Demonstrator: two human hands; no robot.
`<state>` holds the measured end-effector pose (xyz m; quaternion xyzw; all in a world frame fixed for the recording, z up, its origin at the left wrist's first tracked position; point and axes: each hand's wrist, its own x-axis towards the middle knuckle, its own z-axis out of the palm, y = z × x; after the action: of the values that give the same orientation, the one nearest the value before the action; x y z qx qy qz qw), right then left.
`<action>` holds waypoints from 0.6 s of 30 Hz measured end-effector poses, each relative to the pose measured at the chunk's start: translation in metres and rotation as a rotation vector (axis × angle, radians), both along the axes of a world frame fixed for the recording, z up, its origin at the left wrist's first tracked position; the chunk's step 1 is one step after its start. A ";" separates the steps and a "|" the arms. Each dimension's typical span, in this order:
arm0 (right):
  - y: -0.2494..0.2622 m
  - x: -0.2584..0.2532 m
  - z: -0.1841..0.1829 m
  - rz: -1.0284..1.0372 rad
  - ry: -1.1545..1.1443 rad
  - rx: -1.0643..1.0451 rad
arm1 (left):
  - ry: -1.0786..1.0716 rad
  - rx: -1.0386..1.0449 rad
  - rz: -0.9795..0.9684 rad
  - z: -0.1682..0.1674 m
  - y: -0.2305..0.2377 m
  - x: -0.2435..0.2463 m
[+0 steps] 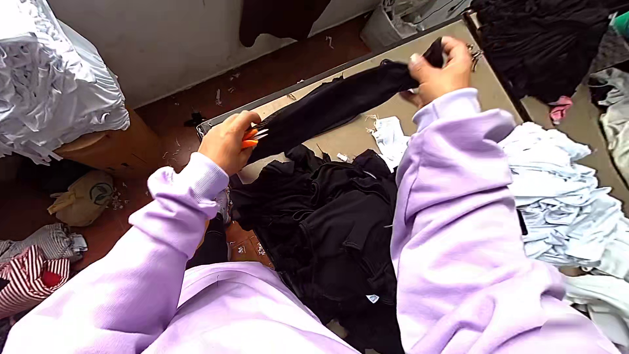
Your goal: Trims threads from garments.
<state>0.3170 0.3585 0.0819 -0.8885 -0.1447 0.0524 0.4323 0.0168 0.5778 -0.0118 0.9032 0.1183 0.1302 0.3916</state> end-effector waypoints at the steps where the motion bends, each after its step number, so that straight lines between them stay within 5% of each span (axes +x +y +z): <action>1: -0.009 0.006 -0.014 0.011 0.006 -0.151 | 0.092 0.035 -0.012 -0.007 -0.001 0.016; 7: -0.004 -0.049 -0.092 0.385 0.224 -0.987 | 0.379 0.146 -0.005 -0.063 -0.014 0.033; 10: -0.002 -0.055 -0.111 0.507 0.323 -1.138 | 0.438 0.151 0.013 -0.058 -0.017 0.032; 13: -0.022 -0.054 -0.093 0.580 0.171 -0.747 | 0.343 0.116 0.047 -0.052 -0.020 0.025; 15: -0.039 -0.070 -0.077 0.672 0.046 -0.257 | 0.115 0.055 0.079 -0.048 -0.026 0.012; 18: -0.048 -0.130 -0.034 0.857 0.151 0.369 | -0.277 -0.096 0.083 -0.024 -0.046 -0.014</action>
<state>0.1871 0.3109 0.0477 -0.6507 -0.4734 0.2642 0.5316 0.0028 0.5314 -0.0362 0.8511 0.1064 0.2639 0.4413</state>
